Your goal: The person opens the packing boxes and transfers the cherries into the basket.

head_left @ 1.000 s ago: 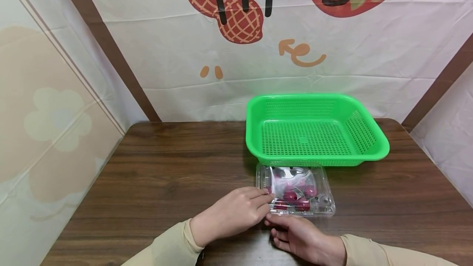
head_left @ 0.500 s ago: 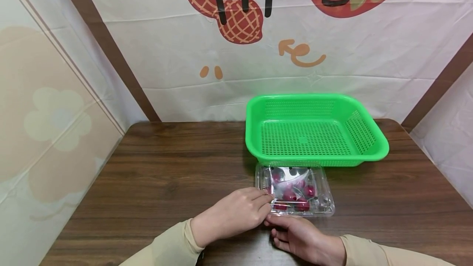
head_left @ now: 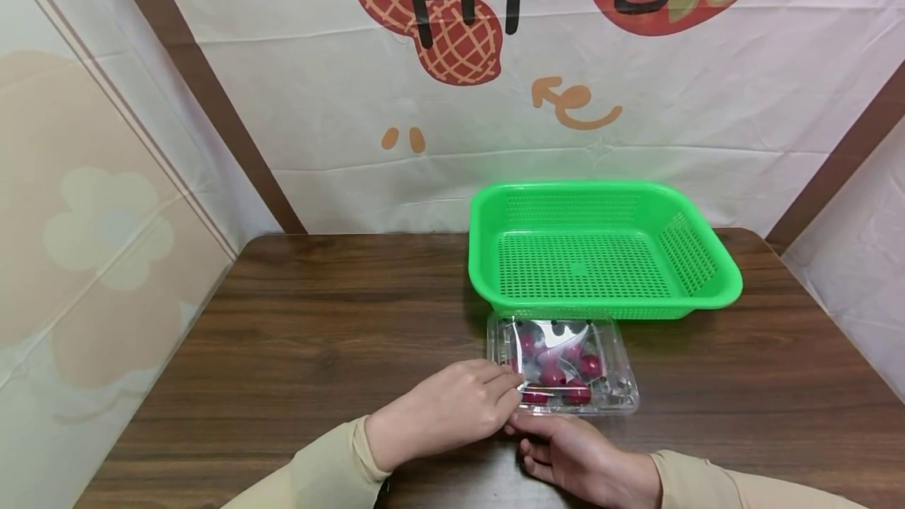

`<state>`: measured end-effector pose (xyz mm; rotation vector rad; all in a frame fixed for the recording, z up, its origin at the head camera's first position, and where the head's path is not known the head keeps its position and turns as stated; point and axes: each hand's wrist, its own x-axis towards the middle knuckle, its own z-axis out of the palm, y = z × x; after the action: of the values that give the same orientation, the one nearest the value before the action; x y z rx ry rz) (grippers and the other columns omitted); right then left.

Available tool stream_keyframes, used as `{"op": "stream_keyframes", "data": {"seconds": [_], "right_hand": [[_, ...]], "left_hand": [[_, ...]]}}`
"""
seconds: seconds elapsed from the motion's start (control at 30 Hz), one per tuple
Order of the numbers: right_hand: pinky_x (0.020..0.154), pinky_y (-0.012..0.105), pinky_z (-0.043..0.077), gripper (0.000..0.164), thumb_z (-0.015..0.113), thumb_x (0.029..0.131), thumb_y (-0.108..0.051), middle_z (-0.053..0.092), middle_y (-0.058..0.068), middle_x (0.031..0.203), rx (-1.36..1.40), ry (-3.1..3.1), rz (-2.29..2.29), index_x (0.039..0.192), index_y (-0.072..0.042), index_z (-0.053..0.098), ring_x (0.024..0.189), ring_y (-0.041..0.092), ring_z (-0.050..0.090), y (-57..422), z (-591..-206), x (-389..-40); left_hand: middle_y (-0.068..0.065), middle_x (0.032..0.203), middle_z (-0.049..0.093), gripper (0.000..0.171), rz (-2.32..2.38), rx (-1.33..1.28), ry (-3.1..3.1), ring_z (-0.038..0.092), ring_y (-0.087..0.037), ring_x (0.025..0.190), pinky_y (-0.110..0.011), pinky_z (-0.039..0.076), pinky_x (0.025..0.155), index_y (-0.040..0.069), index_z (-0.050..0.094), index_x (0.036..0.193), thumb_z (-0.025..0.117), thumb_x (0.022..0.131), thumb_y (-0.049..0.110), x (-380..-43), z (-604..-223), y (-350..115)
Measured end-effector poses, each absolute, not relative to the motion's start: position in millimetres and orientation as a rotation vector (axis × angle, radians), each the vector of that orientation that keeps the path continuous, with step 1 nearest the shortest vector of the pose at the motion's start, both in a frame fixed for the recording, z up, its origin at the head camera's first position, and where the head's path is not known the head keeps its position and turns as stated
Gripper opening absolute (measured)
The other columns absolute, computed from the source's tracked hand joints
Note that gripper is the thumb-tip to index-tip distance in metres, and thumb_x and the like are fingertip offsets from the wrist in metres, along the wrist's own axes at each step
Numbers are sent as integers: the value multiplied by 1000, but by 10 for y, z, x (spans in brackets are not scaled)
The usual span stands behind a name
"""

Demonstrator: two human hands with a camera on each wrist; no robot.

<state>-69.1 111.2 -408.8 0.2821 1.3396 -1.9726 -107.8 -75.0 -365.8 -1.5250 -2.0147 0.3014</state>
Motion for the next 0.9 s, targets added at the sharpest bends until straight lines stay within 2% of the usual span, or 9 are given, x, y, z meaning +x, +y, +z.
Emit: {"op": "stream_keyframes", "data": {"seconds": [0.3,0.47,0.6,0.73,0.9], "right_hand": [[73,20,48,16,61,85,-27,65,-9,87,237,1327,-1954,94,-14,66,75,2,54,1141,-4098,-692],[76,21,47,23,59,87,-28,66,-8,93,210,1303,-1930,102,-11,65,81,5,54,1171,-4089,-699],[80,23,47,28,57,88,-28,65,-8,99,189,1272,-1919,109,-11,63,87,6,54,1218,-4077,-697],[83,25,47,25,58,88,-27,66,-7,100,184,1242,-1928,108,-13,64,90,8,56,1287,-4076,-688],[85,25,48,21,57,89,-26,65,-6,100,143,1242,-1909,106,-16,64,93,8,57,1380,-4095,-675]], "left_hand": [[-3,102,70,22,219,-1528,-2022,61,-14,92,-27,52,80,11,65,91,45,91,20,-1079,-3676,-757],[-4,99,68,24,164,-1523,-1981,60,-16,90,-29,52,77,12,62,84,48,90,30,-1084,-3699,-750],[-3,96,66,21,141,-1502,-1934,59,-19,86,-31,51,76,13,60,78,47,89,26,-1082,-3715,-737],[-2,91,65,22,143,-1461,-1927,57,-20,83,-34,51,78,15,58,74,43,89,20,-1073,-3711,-712],[1,83,62,20,146,-1401,-1920,56,-18,78,-36,51,78,17,56,72,44,86,25,-1044,-3659,-643]]}}
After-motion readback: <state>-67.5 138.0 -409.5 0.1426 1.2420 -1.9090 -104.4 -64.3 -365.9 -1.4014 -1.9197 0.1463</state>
